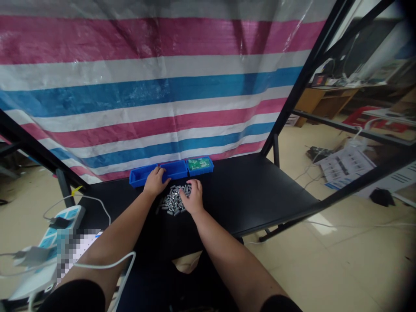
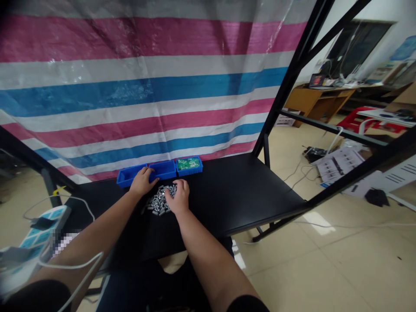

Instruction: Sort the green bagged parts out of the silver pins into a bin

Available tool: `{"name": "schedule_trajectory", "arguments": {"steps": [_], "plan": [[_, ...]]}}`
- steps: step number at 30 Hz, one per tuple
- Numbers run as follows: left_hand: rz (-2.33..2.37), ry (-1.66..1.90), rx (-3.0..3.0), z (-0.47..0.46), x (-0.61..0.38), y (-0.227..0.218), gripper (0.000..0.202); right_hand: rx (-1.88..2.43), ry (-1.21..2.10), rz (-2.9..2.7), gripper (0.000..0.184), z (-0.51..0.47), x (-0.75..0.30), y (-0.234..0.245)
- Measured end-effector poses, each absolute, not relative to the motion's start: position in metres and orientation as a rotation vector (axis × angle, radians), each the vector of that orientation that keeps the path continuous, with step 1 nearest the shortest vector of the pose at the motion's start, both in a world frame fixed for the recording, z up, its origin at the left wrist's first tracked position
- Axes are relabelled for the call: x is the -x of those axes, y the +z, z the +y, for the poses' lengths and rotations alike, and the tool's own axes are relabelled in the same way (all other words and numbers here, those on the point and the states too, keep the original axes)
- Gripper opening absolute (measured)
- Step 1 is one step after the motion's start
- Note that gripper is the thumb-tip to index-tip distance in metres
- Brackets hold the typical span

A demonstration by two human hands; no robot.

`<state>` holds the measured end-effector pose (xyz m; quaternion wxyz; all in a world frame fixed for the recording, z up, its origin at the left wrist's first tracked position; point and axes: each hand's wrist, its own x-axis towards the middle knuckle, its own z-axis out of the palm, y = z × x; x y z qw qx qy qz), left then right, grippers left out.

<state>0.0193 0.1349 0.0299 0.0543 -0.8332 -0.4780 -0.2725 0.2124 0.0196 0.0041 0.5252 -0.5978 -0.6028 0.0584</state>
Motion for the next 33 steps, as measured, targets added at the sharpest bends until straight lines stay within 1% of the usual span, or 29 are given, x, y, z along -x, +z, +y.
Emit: {"name": "schedule_trajectory", "arguments": {"steps": [3, 7, 13, 21, 24, 29, 33], "plan": [[-1.449, -0.879, 2.563, 0.135, -0.014, 0.028, 0.032, 1.549, 0.122, -1.312, 0.039, 0.038, -0.226, -0.002], [-1.452, -0.888, 2.588, 0.138, -0.009, 0.027, 0.027, 1.668, 0.112, -1.372, 0.053, 0.059, -0.235, -0.008], [-1.457, -0.908, 2.608, 0.144, -0.008, 0.024, 0.017, 1.743, 0.128, -1.484, 0.061, 0.071, -0.229, -0.010], [-1.456, -0.889, 2.576, 0.151, -0.010, 0.021, 0.014, 1.811, 0.161, -1.480, 0.070, 0.081, -0.232, -0.002], [-1.450, -0.907, 2.571, 0.152, -0.010, 0.020, 0.014, 1.863, 0.140, -1.420, 0.070, 0.086, -0.236, 0.001], [-1.454, -0.951, 2.570, 0.154, -0.010, 0.019, 0.014, 1.907, 0.094, -1.406, 0.063, 0.097, -0.241, 0.000], [-1.447, -0.938, 2.563, 0.156, -0.010, 0.019, 0.014, 1.925, 0.106, -1.432, 0.063, 0.105, -0.245, 0.000]]}}
